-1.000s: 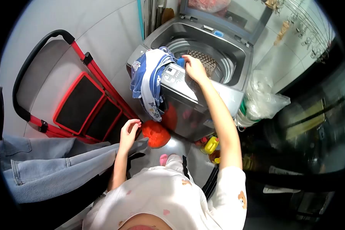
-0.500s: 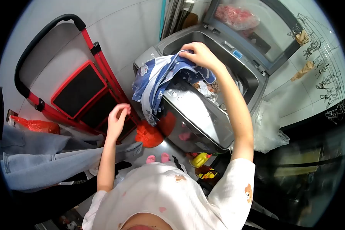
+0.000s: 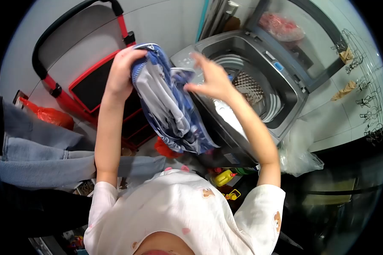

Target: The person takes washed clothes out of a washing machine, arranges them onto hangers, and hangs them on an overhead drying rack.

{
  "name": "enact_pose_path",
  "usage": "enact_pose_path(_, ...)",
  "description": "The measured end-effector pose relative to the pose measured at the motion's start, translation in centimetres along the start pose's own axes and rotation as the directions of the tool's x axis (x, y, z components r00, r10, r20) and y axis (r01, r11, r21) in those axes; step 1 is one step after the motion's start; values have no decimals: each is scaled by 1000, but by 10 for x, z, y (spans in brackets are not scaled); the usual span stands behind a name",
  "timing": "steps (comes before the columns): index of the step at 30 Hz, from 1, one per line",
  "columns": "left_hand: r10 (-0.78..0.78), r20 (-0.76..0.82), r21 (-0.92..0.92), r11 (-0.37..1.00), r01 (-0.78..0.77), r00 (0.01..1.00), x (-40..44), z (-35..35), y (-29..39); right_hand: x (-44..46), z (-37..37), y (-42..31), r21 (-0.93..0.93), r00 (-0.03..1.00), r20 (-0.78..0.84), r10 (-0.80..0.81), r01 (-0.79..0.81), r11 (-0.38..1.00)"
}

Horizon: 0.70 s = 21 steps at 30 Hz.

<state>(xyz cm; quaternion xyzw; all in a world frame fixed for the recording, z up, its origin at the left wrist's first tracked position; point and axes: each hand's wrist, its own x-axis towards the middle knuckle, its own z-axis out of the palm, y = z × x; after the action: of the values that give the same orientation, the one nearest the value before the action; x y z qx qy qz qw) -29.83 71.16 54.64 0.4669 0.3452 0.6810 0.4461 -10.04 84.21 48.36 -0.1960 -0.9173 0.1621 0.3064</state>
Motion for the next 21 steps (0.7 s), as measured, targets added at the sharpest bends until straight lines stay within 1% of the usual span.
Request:
enact_pose_path(1,-26,35,-106,994,30,999,-6,-9,7,-15,28,3,71,987,151,52,-64,995)
enact_pose_path(2,-78,7,-159,984,78,997,-16,-13,12,-26,58,-5,384,956,287,62,-174,907)
enact_pose_path(3,-85,24,-180,980,88,996,-25,-15,17,-38,88,-10,489,953,287,-101,-55,871)
enact_pose_path(4,-98,40,-199,974,104,994,-35,-15,20,-52,118,-24,663,911,411,-42,-266,700)
enact_pose_path(5,-111,58,-218,968,121,992,-45,-17,23,-63,144,-35,745,878,475,-57,-367,558)
enact_pose_path(6,-115,107,-238,962,137,988,-54,-22,25,-74,168,-43,780,828,560,-37,-512,360)
enact_pose_path(7,-111,142,-219,966,140,984,-62,-25,31,-77,180,-51,753,796,605,-21,-563,340)
enact_pose_path(9,-104,56,-94,990,109,993,-80,-27,42,-88,186,-83,804,877,438,199,-481,350)
enact_pose_path(11,-80,30,46,996,79,996,-98,-32,53,-95,205,-75,842,890,388,240,-448,300)
enact_pose_path(13,-86,106,282,958,53,991,-118,-42,60,-89,198,-70,901,898,201,391,-326,286)
enact_pose_path(14,-149,58,212,968,134,987,-134,-41,64,-84,169,-79,881,916,181,357,-313,356)
enact_pose_path(15,-192,49,384,910,159,980,-157,-48,61,-79,138,-94,859,934,162,318,-292,421)
enact_pose_path(17,-183,-30,377,908,181,983,-179,-52,70,-67,132,-103,824,948,136,287,-269,499)
enact_pose_path(18,-204,-34,569,801,187,978,-196,-52,75,-58,121,-117,806,984,79,157,-156,572)
enact_pose_path(19,-235,-46,728,658,194,971,-212,-51,74,-53,105,-133,777,999,27,31,-40,628)
enact_pose_path(21,-255,7,928,361,88,967,-244,-48,49,-46,80,-165,744,998,26,-60,21,668)
